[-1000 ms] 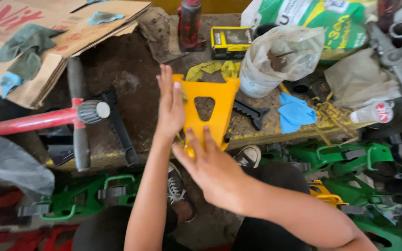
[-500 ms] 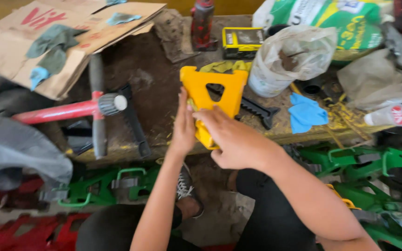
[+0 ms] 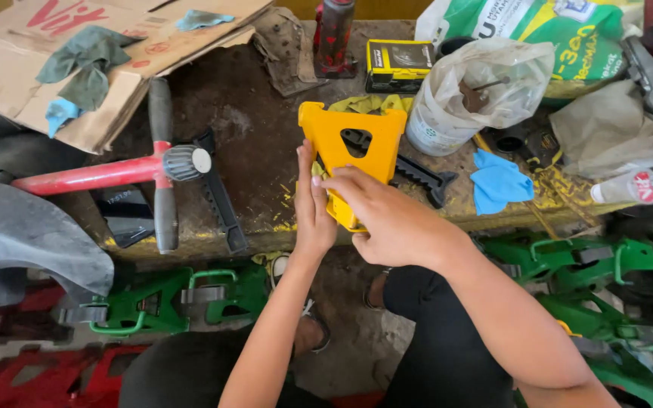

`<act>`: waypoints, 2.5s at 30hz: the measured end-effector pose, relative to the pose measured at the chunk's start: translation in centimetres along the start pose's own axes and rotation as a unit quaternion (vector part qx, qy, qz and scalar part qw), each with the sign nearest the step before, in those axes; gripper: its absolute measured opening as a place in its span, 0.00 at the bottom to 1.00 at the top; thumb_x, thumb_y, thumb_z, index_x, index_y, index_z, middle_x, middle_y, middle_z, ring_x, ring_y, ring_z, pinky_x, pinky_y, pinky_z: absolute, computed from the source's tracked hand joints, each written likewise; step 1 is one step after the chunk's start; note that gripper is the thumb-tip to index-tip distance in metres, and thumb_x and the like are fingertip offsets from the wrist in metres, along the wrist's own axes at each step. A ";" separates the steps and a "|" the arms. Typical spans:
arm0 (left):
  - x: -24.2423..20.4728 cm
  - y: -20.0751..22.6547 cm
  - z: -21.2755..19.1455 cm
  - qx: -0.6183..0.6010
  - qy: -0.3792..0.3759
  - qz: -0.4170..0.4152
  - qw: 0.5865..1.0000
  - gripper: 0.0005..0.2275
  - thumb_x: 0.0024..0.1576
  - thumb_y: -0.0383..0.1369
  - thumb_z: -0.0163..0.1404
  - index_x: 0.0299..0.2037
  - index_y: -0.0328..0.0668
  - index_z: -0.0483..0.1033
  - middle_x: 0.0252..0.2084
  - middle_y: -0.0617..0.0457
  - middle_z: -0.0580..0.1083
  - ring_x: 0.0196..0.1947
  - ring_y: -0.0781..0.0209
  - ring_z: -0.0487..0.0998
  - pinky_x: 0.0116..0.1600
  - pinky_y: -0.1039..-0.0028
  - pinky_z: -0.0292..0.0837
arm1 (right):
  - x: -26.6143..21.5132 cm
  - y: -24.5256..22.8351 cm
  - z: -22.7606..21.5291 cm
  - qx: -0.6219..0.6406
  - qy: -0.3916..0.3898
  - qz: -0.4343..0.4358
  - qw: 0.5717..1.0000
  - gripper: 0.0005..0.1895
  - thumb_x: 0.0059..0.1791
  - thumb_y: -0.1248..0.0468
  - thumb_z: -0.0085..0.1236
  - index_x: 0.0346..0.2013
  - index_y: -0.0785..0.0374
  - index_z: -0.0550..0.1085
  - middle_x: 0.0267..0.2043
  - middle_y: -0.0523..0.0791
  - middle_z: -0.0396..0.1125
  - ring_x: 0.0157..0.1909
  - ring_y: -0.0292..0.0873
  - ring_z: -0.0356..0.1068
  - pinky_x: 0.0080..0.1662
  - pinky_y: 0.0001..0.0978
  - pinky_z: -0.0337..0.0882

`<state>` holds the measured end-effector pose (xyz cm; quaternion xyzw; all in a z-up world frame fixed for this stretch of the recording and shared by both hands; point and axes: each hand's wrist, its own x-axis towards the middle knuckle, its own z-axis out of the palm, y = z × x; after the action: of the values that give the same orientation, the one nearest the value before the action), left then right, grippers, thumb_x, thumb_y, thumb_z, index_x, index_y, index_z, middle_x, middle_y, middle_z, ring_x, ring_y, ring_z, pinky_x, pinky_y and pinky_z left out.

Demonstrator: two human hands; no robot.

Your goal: The person cleans a black plastic car part and a yellow car jack using a yellow cloth. They wipe the surfaces of both items thoroughly, turning them over to reach different sides, and place them on a cluttered workbench.

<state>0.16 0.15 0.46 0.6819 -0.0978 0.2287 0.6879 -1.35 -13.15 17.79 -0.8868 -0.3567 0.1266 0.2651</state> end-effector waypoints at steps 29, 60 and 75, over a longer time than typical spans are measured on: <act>-4.8 -6.9 1.6 -0.345 0.079 -0.507 0.786 0.28 0.59 0.63 0.36 0.41 0.46 0.73 0.30 0.55 0.71 0.25 0.63 0.70 0.31 0.69 0.67 | -1.0 3.0 0.5 0.007 0.074 -0.029 0.997 0.17 0.38 0.73 0.63 0.39 0.60 0.71 0.64 0.49 0.61 0.68 0.55 0.61 0.62 0.45 0.65; 3.1 3.5 -6.5 -0.359 -0.001 -0.484 0.798 0.23 0.62 0.55 0.44 0.49 0.44 0.75 0.31 0.59 0.75 0.13 0.76 0.57 0.35 0.69 0.75 | -1.8 2.0 6.1 0.162 0.283 -0.084 0.942 0.14 0.49 0.71 0.64 0.42 0.62 0.66 0.67 0.53 0.60 0.76 0.58 0.58 0.70 0.48 0.61; 1.7 -0.7 -8.1 0.177 0.051 -0.241 0.953 0.17 0.66 0.40 0.37 0.51 0.35 0.74 0.40 0.43 0.77 0.39 0.55 0.76 0.45 0.66 0.71 | -0.3 6.5 5.1 0.179 0.321 -0.020 0.930 0.15 0.50 0.71 0.62 0.44 0.63 0.65 0.65 0.53 0.64 0.68 0.48 0.65 0.67 0.39 0.61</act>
<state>0.49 8.39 0.18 0.7831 0.1467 0.1039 0.5953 -0.01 -15.36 10.00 -0.8107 -0.2414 -0.1088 0.5221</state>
